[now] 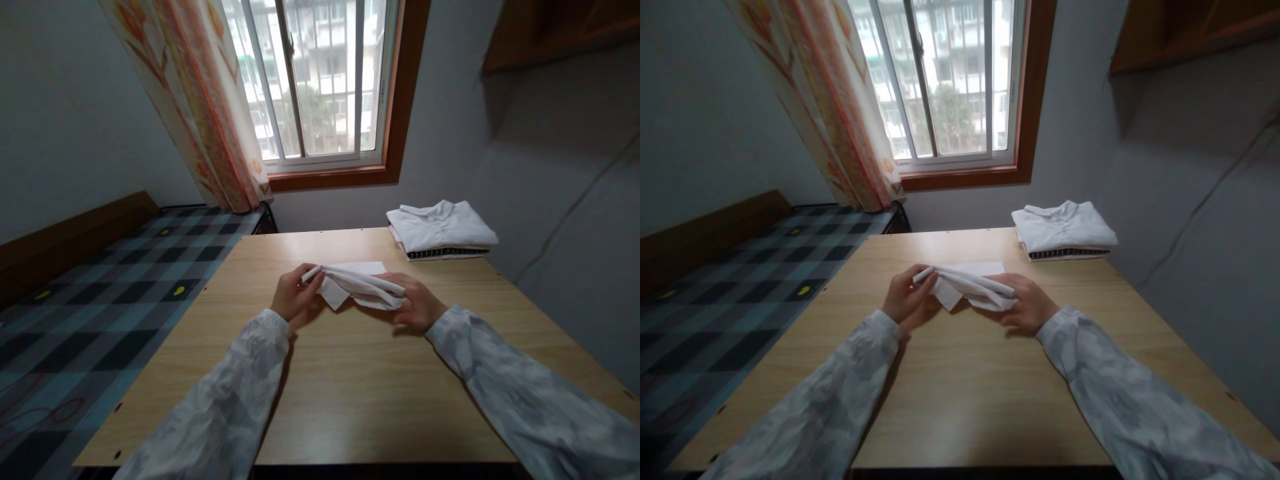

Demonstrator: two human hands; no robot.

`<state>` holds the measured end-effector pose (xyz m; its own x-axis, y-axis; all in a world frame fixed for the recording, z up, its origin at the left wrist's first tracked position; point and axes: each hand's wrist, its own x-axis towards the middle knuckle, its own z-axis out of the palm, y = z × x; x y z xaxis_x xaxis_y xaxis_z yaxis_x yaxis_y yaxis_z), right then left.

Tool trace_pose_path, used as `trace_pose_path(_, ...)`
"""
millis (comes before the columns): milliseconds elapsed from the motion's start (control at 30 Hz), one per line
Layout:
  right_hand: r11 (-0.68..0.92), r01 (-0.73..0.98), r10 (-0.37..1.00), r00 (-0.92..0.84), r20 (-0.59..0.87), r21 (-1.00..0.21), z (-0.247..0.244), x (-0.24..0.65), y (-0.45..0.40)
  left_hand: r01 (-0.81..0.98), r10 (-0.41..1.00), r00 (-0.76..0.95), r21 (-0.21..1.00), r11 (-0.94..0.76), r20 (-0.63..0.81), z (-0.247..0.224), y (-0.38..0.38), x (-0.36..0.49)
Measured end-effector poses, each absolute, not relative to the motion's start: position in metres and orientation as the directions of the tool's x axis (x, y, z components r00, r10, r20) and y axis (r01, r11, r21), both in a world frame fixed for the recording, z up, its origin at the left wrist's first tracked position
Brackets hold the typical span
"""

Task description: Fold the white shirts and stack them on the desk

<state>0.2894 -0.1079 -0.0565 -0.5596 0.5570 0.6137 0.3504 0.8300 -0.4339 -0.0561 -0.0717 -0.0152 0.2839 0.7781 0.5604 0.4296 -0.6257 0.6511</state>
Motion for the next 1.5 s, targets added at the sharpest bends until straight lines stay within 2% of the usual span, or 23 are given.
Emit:
trace_pose_path(67,0.790,0.439,0.610,-0.481,0.630,-0.429,-0.057,0.284,-0.112,0.367,0.792,0.212,0.704,-0.608,0.573,0.000,-0.065,-0.052)
trace_pose_path(133,0.690,0.494,0.709,-0.310,0.633,-0.530,-0.057,0.277,-0.108,0.293,0.814,0.167,0.760,-0.580,0.557,0.016,-0.056,-0.049)
trace_pose_path(200,0.579,0.449,0.785,-0.083,0.614,-0.680,-0.052,0.271,-0.096,0.201,0.866,0.142,0.842,-0.500,0.480,0.031,-0.044,-0.045)
trace_pose_path(267,0.500,0.302,0.839,0.065,0.541,-0.812,-0.043,0.265,-0.080,0.106,0.926,0.122,0.923,-0.370,0.358,0.042,-0.029,-0.043)
trace_pose_path(333,0.415,0.123,0.899,0.096,0.427,-0.901,-0.034,0.259,-0.065,0.018,0.967,0.127,0.974,-0.224,0.220,0.046,-0.016,-0.040)
trace_pose_path(400,0.323,0.014,0.944,0.065,0.324,-0.946,-0.034,0.256,-0.053,-0.042,0.980,0.175,0.995,-0.088,0.094,0.040,-0.006,-0.039)
trace_pose_path(500,0.270,0.091,0.959,0.058,0.276,-0.958,-0.053,0.259,-0.044,-0.038,0.979,0.202,0.999,0.022,-0.014,0.008,-0.002,-0.039)
trace_pose_path(600,0.308,0.375,0.925,0.095,0.367,-0.874,-0.080,0.271,-0.043,-0.009,0.997,0.079,1.000,-0.011,0.011,-0.035,-0.007,-0.041)
trace_pose_path(700,0.354,0.591,0.872,0.071,0.484,-0.724,-0.093,0.284,-0.044,0.158,0.973,-0.096,0.969,-0.192,0.208,-0.064,-0.015,-0.047)
trace_pose_path(800,0.410,0.671,0.837,-0.008,0.547,-0.618,-0.094,0.290,-0.044,0.422,0.925,-0.068,0.851,-0.314,0.375,-0.070,-0.023,-0.056)
trace_pose_path(900,0.405,0.693,0.840,-0.025,0.542,-0.596,-0.094,0.290,-0.046,0.535,0.925,0.009,0.779,-0.326,0.381,-0.065,-0.034,-0.063)
trace_pose_path(1067,0.423,0.747,0.829,-0.091,0.551,-0.513,-0.093,0.290,-0.049,0.436,0.945,0.036,0.846,-0.308,0.325,-0.061,-0.046,-0.068)
trace_pose_path(1233,0.419,0.796,0.758,-0.043,0.650,-0.437,-0.066,0.279,-0.070,0.299,0.957,0.128,0.909,-0.289,0.262,-0.065,-0.043,-0.070)
trace_pose_path(1300,0.525,0.762,0.741,-0.189,0.644,-0.380,-0.051,0.267,-0.085,0.280,0.956,0.133,0.916,-0.288,0.260,-0.065,-0.042,-0.069)
trace_pose_path(1400,0.717,0.632,0.679,-0.540,0.498,-0.294,-0.039,0.242,-0.106,0.236,0.954,0.175,0.930,-0.282,0.245,-0.064,-0.045,-0.069)
trace_pose_path(1500,0.753,0.594,0.657,-0.649,0.384,-0.283,-0.045,0.220,-0.115,0.195,0.939,0.270,0.943,-0.270,0.213,-0.060,-0.052,-0.072)
